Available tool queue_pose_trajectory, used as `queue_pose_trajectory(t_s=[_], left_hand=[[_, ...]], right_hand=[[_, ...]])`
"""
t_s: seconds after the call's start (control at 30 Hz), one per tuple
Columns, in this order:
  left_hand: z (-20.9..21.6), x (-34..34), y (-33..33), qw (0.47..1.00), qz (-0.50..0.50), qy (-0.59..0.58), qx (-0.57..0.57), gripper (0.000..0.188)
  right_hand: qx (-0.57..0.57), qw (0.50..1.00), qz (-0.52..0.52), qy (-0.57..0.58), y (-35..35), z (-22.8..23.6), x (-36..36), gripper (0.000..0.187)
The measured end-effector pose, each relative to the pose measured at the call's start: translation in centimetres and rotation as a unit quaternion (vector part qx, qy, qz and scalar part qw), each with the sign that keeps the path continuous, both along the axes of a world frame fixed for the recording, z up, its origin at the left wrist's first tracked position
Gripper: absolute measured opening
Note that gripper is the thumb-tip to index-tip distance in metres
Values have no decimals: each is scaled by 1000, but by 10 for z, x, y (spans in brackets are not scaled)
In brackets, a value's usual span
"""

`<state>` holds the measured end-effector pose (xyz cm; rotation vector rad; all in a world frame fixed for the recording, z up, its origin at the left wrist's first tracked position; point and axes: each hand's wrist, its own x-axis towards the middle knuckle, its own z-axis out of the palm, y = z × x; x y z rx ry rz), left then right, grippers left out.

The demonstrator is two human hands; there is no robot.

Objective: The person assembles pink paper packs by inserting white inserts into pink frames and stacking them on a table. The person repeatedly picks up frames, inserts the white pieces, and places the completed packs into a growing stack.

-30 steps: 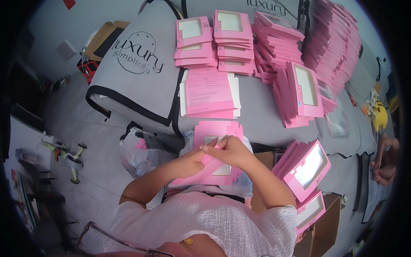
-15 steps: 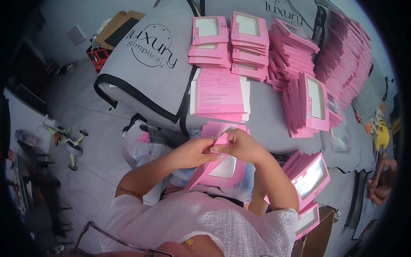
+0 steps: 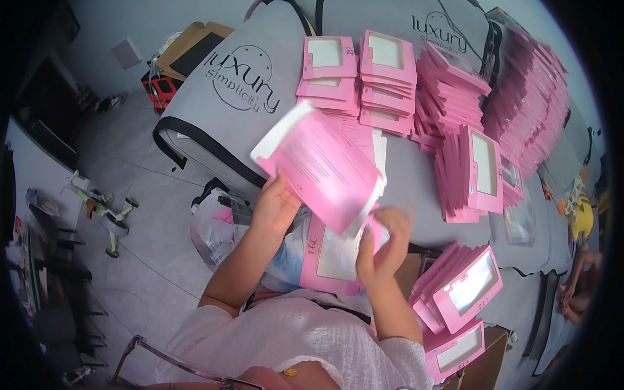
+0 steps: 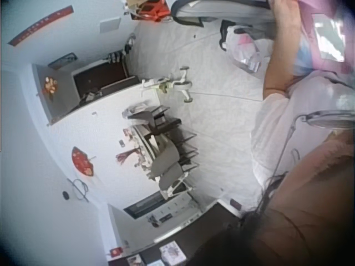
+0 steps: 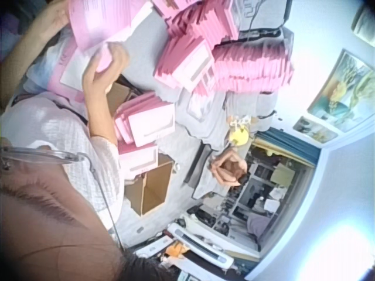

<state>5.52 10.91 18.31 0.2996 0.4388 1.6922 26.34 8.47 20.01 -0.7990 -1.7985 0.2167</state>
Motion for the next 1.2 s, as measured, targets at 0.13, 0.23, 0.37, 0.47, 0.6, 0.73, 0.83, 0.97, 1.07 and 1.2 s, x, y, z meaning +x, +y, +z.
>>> queue_pose_trajectory(t_s=[0.13, 0.23, 0.37, 0.47, 0.6, 0.73, 0.83, 0.97, 1.07, 1.2], left_hand=[[-15, 13, 2, 992, -6, -121, -16, 47], [-20, 28, 0, 989, -2, -142, -43, 45], [-29, 36, -4, 989, 2, -119, -86, 44], [-40, 35, -4, 993, 22, -96, -68, 44], [-47, 39, -4, 995, 45, -67, -57, 44], [-53, 42, -5, 995, 41, -65, -66, 43], [-60, 42, -4, 997, 21, -48, -65, 42], [-70, 44, 0, 994, 23, -34, -99, 45], [-79, 57, 0, 994, 4, -49, -95, 51], [-77, 75, 0, 995, -87, -25, -45, 59]], right_hand=[[-75, 995, -72, 8, -10, -30, -11, 83], [-36, 988, -144, -52, -2, -27, -9, 91], [-169, 981, -74, -57, 12, -31, 0, 103], [-343, 937, 10, 60, 12, -23, -10, 102], [-381, 920, 64, 69, 18, -36, -10, 99], [-339, 930, 88, 109, 22, -46, -14, 96], [-301, 948, 84, 60, 25, -52, -10, 94], [-311, 950, 41, 13, 24, -64, -4, 94], [-362, 929, 69, 33, 21, -62, -3, 98], [-408, 906, 111, 36, 17, -65, -11, 101]])
